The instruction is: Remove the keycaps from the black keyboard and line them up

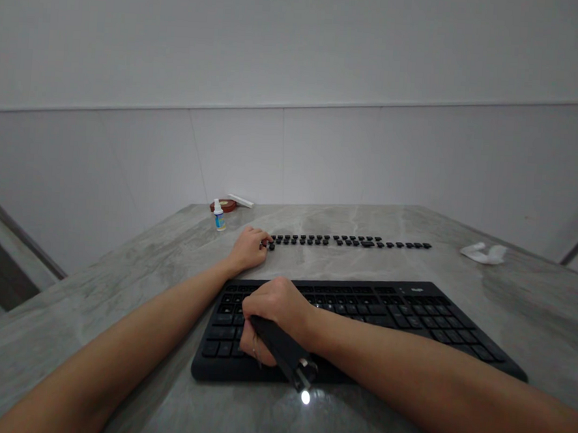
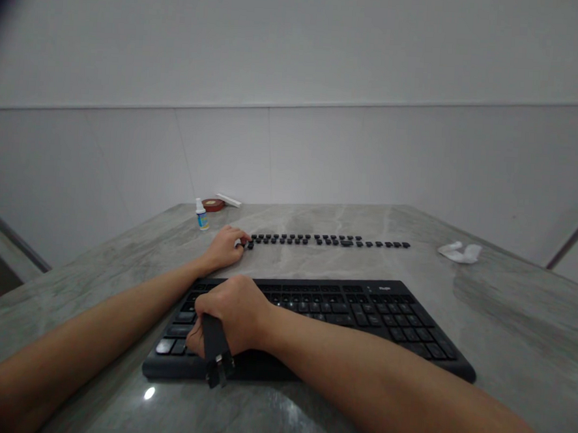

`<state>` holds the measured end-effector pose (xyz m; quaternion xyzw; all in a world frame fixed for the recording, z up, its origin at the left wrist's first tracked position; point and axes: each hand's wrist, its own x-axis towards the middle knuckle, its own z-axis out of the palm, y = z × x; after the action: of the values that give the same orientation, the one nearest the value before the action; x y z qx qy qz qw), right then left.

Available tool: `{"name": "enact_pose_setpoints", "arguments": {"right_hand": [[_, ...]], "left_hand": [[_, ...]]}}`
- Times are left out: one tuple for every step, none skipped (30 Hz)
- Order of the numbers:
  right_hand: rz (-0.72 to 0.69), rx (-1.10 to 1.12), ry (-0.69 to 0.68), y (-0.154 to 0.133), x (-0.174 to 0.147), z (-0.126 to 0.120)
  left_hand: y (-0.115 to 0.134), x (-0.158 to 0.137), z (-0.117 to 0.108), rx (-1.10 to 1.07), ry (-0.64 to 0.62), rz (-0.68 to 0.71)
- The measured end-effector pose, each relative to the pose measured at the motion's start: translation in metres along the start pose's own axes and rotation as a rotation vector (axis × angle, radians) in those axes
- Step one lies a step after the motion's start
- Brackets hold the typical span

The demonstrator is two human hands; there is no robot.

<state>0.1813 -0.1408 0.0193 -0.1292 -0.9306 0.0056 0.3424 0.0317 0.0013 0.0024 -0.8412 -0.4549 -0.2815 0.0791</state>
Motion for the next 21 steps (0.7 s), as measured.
{"name": "enact_pose_setpoints", "arguments": {"right_hand": [[0.003,-0.008,-0.005,0.0003,0.0000,0.0003],[0.007,-0.019,-0.011,0.0005,0.0001,0.0006],[0.006,-0.027,-0.017,0.0006,0.0001,0.0008],[0.004,-0.031,-0.015,0.0006,0.0002,0.0010],[0.000,-0.030,-0.006,0.0005,0.0003,0.0012],[-0.003,-0.026,0.004,0.0005,0.0004,0.0012],[-0.007,-0.022,0.013,0.0004,0.0005,0.0012],[-0.010,-0.020,0.014,0.0002,0.0007,0.0010],[-0.006,-0.024,0.013,0.0000,0.0010,0.0006],[-0.003,-0.027,0.004,-0.0002,0.0013,0.0001],[0.000,-0.027,-0.005,-0.0005,0.0016,-0.0005],[0.002,-0.023,-0.009,-0.0008,0.0019,-0.0012],[0.003,-0.015,-0.013,-0.0011,0.0022,-0.0019],[0.004,-0.008,-0.017,-0.0012,0.0023,-0.0024],[0.006,-0.005,-0.023,-0.0013,0.0023,-0.0029],[0.007,-0.007,-0.031,-0.0012,0.0022,-0.0031],[0.005,-0.013,-0.040,-0.0011,0.0019,-0.0032],[0.002,-0.019,-0.050,-0.0009,0.0017,-0.0031],[0.004,-0.028,-0.053,-0.0008,0.0014,-0.0029],[0.007,-0.034,-0.053,-0.0007,0.0012,-0.0026],[0.010,-0.038,-0.053,-0.0007,0.0011,-0.0024]], "left_hand": [[-0.0004,0.0000,0.0003,-0.001,0.000,0.003],[-0.0008,-0.0001,0.0005,-0.002,-0.001,0.007],[-0.0010,-0.0001,0.0006,-0.003,-0.002,0.012],[-0.0010,-0.0001,0.0005,-0.004,-0.003,0.019],[-0.0007,-0.0001,0.0002,-0.005,-0.003,0.025],[-0.0001,-0.0001,-0.0004,-0.005,0.000,0.031],[0.0008,-0.0003,-0.0013,-0.004,0.005,0.036],[0.0019,-0.0004,-0.0023,-0.003,0.011,0.040],[0.0031,-0.0006,-0.0034,-0.003,0.017,0.045],[0.0043,-0.0009,-0.0044,-0.003,0.022,0.049],[0.0053,-0.0012,-0.0052,-0.005,0.026,0.052],[0.0060,-0.0014,-0.0057,-0.008,0.027,0.055],[0.0063,-0.0015,-0.0059,-0.011,0.025,0.056],[0.0062,-0.0016,-0.0058,-0.013,0.021,0.057],[0.0059,-0.0016,-0.0054,-0.015,0.014,0.057],[0.0053,-0.0016,-0.0048,-0.017,0.004,0.056],[0.0045,-0.0014,-0.0041,-0.017,-0.007,0.053],[0.0038,-0.0013,-0.0033,-0.018,-0.017,0.049],[0.0033,-0.0011,-0.0027,-0.017,-0.026,0.043],[0.0029,-0.0010,-0.0022,-0.017,-0.035,0.036],[0.0027,-0.0008,-0.0020,-0.017,-0.043,0.028]]}}
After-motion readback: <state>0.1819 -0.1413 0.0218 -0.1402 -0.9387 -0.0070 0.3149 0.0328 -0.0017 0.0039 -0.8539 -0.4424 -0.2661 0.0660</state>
